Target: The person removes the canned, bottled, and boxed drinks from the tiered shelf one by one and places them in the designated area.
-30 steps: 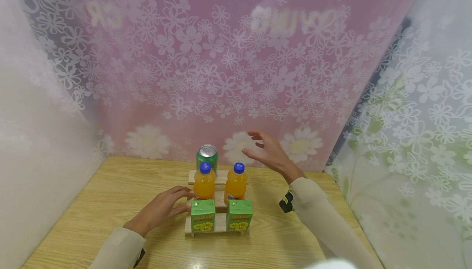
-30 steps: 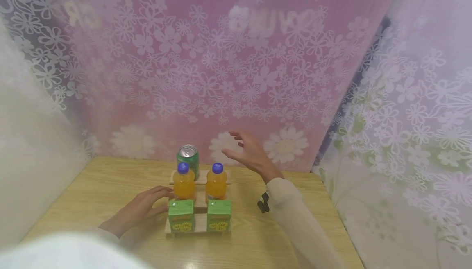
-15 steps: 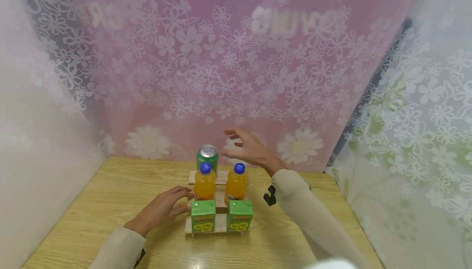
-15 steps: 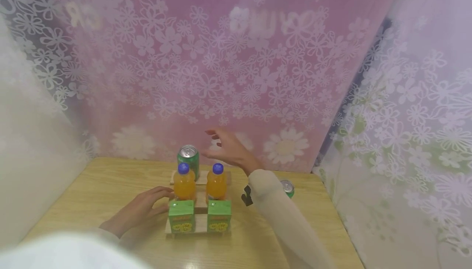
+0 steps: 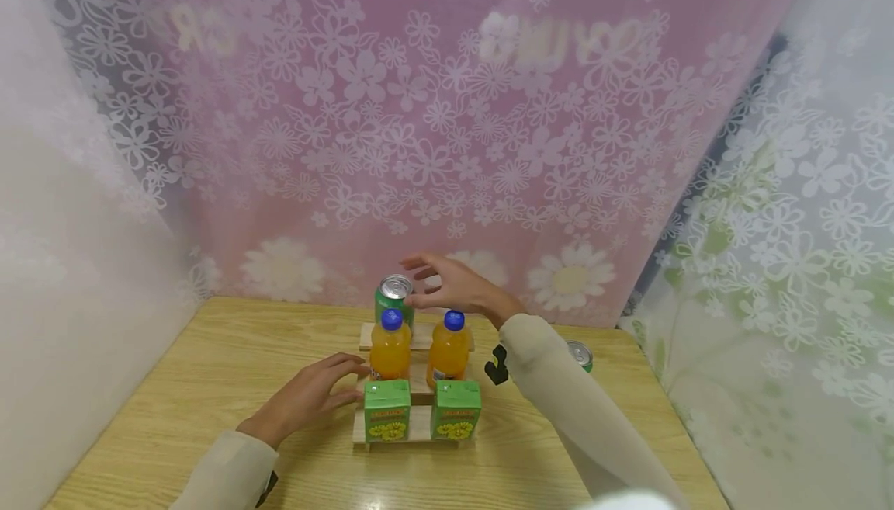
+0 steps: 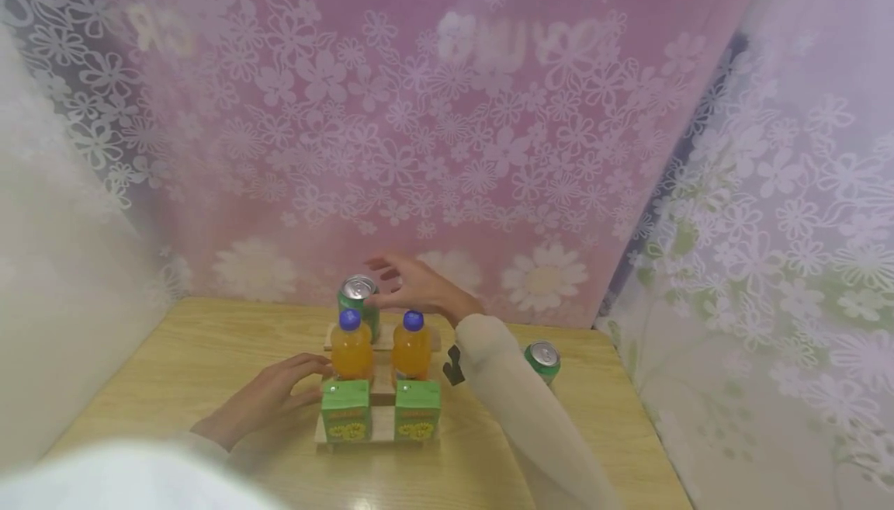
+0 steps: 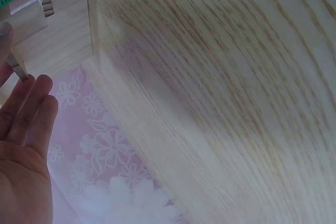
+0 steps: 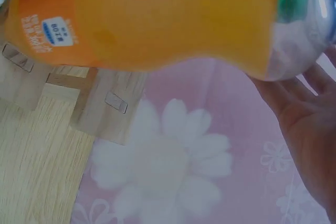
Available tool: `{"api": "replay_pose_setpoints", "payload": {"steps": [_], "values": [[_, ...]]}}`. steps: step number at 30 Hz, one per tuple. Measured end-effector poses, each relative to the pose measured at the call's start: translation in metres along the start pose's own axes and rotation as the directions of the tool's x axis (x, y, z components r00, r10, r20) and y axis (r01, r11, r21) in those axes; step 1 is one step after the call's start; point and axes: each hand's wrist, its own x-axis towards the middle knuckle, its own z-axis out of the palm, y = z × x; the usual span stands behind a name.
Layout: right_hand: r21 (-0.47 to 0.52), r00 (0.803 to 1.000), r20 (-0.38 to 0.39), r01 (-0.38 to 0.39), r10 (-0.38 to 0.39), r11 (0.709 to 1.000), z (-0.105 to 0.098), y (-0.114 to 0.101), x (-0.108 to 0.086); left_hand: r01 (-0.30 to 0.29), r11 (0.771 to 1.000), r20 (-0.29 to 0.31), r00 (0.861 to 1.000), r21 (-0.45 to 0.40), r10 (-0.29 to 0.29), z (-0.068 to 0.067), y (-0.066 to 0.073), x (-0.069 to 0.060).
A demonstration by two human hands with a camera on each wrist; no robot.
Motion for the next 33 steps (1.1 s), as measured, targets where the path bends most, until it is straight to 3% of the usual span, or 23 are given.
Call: {"api": "replay_pose_setpoints", "payload": {"steps": [10, 15, 19, 26, 33], "values": [[0.001, 0.986, 0.167, -0.019, 0.019, 1.000, 0.000, -0.002, 0.013, -0.003, 1.000, -0.010, 1.000, 0.005, 0.003, -0.001, 0.002, 0.000], [-0.035, 0.977, 0.203, -0.051, 0.057, 0.998, 0.002, -0.006, 0.017, 0.006, 1.000, 0.001, 1.000, 0.011, -0.006, -0.001, 0.003, 0.000], [-0.061, 0.972, 0.231, -0.033, 0.046, 0.998, 0.004, -0.011, 0.020, 0.015, 1.000, 0.015, 1.000, 0.007, -0.015, -0.002, 0.005, 0.000], [-0.100, 0.976, 0.211, -0.035, 0.056, 0.994, 0.005, -0.014, 0.022, -0.018, 1.000, -0.019, 1.000, 0.017, 0.018, -0.002, 0.004, 0.000], [-0.134, 0.988, 0.138, -0.055, 0.074, 0.989, -0.003, -0.017, 0.018, -0.008, 1.000, -0.015, 1.000, 0.003, 0.008, -0.002, 0.001, 0.000]]}}
